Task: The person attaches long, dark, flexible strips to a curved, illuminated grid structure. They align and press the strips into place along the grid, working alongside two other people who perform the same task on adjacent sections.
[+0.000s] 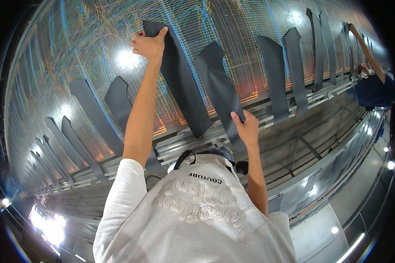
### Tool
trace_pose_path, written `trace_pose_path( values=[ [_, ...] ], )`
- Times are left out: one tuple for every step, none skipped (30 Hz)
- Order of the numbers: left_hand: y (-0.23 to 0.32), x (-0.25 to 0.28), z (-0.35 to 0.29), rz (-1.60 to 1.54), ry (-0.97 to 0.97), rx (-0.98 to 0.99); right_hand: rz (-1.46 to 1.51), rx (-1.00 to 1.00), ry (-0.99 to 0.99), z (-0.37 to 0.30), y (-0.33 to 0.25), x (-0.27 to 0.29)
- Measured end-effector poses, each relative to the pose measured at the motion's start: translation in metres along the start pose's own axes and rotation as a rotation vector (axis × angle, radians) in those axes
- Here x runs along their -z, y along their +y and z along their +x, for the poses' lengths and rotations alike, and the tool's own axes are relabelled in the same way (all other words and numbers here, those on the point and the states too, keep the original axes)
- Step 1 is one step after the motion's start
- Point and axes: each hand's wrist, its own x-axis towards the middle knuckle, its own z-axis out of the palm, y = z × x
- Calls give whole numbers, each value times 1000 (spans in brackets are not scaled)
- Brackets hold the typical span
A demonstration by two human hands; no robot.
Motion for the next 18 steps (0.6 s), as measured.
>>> trace_pose_path(
  values=[
    [0, 0, -1, 3, -2, -4, -62, 2, 36, 3, 18, -13],
    [0, -1, -1, 0, 1, -3, -124, 2, 72, 6, 21, -23],
    [1, -1, -1, -4, 3, -3, -185, 1, 109, 9, 25, -29],
    [2, -2, -2, -9, 3, -4, -243, -154, 28, 8, 31, -30],
    [-2, -4, 0, 9, 7, -8, -247, -99, 121, 7, 30, -36],
    [-5, -5, 2, 27, 9, -13, -251, -45, 214, 5, 31, -41],
    [-8, -6, 4, 45, 11, -19, -253, 9, 309, 2, 31, -47],
    [-8, -3, 5, 43, -17, 9, -315, 48, 368, 1, 20, -46],
    [-5, 1, 4, 37, -52, 32, -378, 81, 433, -2, 1, -41],
    [-1, 4, 3, 32, -86, 55, -441, 115, 497, -5, -11, -40],
    [-1, 3, 3, 37, -84, 56, -330, 130, 415, -10, -14, -45],
    [0, 3, 4, 42, -82, 58, -220, 145, 334, -18, -15, -49],
    [0, 3, 4, 48, -79, 59, -109, 161, 251, -25, -16, -54],
    [0, 2, 4, 50, -57, 46, -130, 105, 147, -32, -16, -61],
    [0, 0, 3, 50, -33, 33, -150, 51, 44, -37, -14, -69],
    [0, -1, 3, 51, -10, 20, -170, -4, -60, -42, -10, -78],
    [2, -1, 3, 60, -18, 27, -247, 41, 4, -44, -8, -85],
    [3, 1, 2, 69, -27, 33, -162, -24, -4, -45, -6, -90]
  ],
)
